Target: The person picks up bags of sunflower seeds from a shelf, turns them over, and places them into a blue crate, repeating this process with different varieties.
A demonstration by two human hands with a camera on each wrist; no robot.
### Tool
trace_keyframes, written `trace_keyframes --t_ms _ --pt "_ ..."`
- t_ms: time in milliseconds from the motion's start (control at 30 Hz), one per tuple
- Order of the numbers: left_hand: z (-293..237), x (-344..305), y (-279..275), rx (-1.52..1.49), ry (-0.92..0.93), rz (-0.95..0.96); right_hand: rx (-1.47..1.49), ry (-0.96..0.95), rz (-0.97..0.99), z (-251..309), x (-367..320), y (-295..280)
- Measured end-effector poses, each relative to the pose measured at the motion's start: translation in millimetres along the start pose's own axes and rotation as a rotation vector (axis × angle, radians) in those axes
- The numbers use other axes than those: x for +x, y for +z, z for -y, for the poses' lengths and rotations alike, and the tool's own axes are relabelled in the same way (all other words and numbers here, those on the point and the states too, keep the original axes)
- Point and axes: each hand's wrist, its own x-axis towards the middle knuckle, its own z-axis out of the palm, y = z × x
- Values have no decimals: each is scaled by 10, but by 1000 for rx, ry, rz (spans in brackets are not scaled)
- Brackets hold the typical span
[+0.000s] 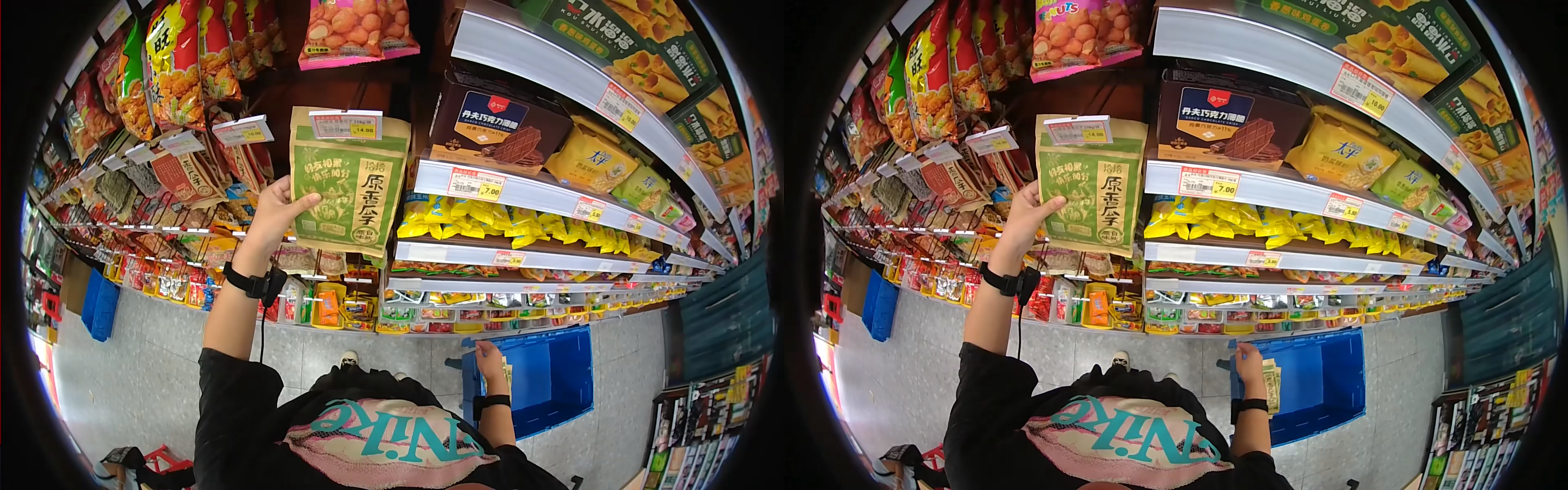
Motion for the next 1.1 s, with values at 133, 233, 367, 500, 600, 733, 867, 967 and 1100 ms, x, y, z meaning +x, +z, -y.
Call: trace_keyframes --t_ms 133,233,367,500,600,733,867,967,1100 --pt "14 -48 36 -54 -5 13 -4 -17 -18 2 -14 5" --pt "19 -74 41 -70 -3 24 -31 -22 -16 -88 12 30" --pt "42 -78 46 -69 7 15 -34 -1 -17 -68 19 16" --pt "96 -38 25 -87 21 3 -13 -9 -17 -104 30 34" --pt "109 -4 1 -82 54 18 1 -14 -23 -105 33 35" --pt "87 -3 -9 -69 63 11 -11 -2 -2 -177 44 63" --pt "77 1 -10 -75 61 20 -35 -8 13 -57 60 4" --pt "55 3 -7 -90 61 36 199 -75 271 771 148 -270" --pt "80 10 -18 -110 46 59 401 -263 572 2365 304 -534"
